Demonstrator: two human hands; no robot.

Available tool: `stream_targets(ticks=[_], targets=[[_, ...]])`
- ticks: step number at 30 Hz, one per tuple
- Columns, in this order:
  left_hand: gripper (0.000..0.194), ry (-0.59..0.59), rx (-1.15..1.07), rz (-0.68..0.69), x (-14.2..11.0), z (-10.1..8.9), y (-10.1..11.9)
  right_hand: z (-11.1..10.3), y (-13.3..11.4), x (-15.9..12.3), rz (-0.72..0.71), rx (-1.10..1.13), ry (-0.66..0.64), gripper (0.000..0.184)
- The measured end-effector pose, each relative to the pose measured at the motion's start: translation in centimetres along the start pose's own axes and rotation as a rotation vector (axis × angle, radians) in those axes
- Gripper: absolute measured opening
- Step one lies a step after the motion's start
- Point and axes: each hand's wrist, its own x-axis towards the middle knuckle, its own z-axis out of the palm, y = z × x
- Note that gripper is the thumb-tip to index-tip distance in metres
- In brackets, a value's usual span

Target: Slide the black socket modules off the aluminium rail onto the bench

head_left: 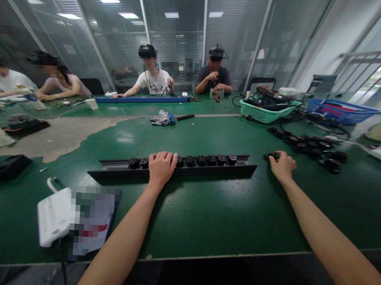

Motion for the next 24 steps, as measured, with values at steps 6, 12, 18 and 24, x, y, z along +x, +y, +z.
stream_targets(ticks=[6, 12, 18, 24], targets=[[0.045, 0.004, -0.002, 0.000, 0.0, 0.0, 0.0, 0.1, -0.8, -0.4, 0.188, 0.060, 0.068, 0.056], [0.045, 0.022, 0.010, 0.014, 0.0, 0.1, -0.1, -1.7, -3.1, -1.4, 0.049, 0.098, 0.156, 0.051], [0.044, 0.033, 0.034, 0.024, -0.1, -0.1, 0.0, -5.0, -9.7, -3.5, -0.398, 0.243, -0.071, 0.036], [0.044, 0.037, 0.021, 0.017, -0.1, -0.1, -0.1, -5.3, -14.4, -6.1, -0.616, 0.154, -0.337, 0.039]])
